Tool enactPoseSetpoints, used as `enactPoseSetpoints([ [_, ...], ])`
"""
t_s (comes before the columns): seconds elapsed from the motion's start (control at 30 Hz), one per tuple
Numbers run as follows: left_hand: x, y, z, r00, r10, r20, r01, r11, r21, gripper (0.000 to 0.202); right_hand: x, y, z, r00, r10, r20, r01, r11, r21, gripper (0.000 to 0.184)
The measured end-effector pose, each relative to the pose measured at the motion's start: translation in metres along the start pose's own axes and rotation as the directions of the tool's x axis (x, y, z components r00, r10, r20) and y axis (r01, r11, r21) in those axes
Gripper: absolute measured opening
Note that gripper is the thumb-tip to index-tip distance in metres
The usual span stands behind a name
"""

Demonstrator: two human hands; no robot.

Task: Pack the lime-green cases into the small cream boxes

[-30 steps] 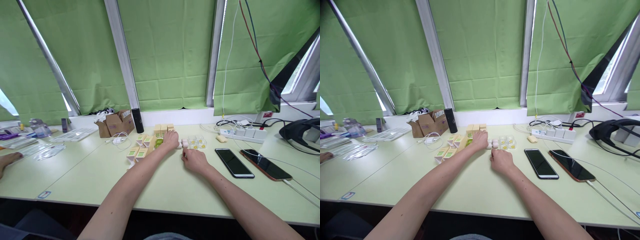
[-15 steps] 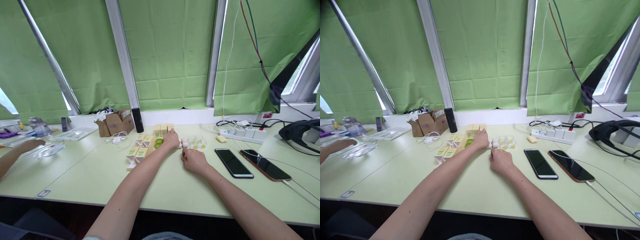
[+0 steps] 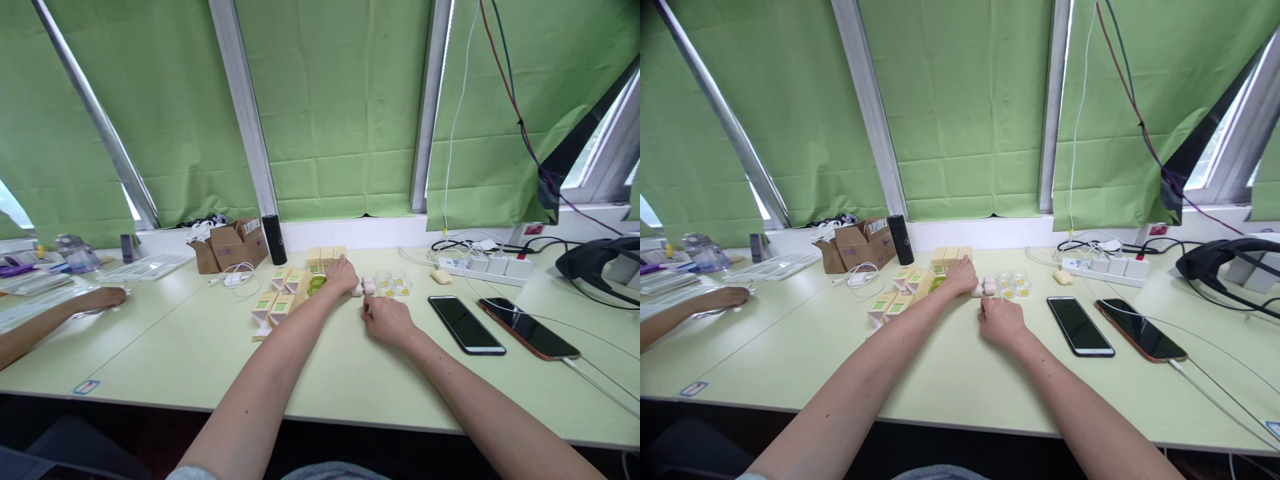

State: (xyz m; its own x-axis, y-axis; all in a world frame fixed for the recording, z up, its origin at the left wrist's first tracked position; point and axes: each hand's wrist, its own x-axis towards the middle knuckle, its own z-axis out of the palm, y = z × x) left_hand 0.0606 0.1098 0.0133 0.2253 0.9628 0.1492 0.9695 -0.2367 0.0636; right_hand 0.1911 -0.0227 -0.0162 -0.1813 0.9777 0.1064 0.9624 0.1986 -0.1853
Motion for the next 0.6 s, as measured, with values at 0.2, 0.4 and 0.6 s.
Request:
enactPoseSetpoints([
  [0.2,0.0023,-0.0007,-0.0001,1.0,-0.007,0.021,0.007,1.0,-0.012,0.053,-0.0007,0.0001,0.0001,1.0,-0.005,-0.01,0.005,1.0,0.002,0.017],
  [0.4,0.0063,-0.0039,0.0007,1.0,0.0,0.031,0.001,1.0,-0.015,0.056,-0.0008,-0.0003,-0.0006,1.0,-0.006,-0.002,0.006,1.0,0.003,0.018],
  [0.6,0.0047,-0.0093,0.0009,1.0,0.025,0.005,-0.025,1.0,-0.002,0.059,-0.0016,-0.0011,-0.0021,1.0,-0.003,-0.005,0.003,1.0,0.007,0.018],
])
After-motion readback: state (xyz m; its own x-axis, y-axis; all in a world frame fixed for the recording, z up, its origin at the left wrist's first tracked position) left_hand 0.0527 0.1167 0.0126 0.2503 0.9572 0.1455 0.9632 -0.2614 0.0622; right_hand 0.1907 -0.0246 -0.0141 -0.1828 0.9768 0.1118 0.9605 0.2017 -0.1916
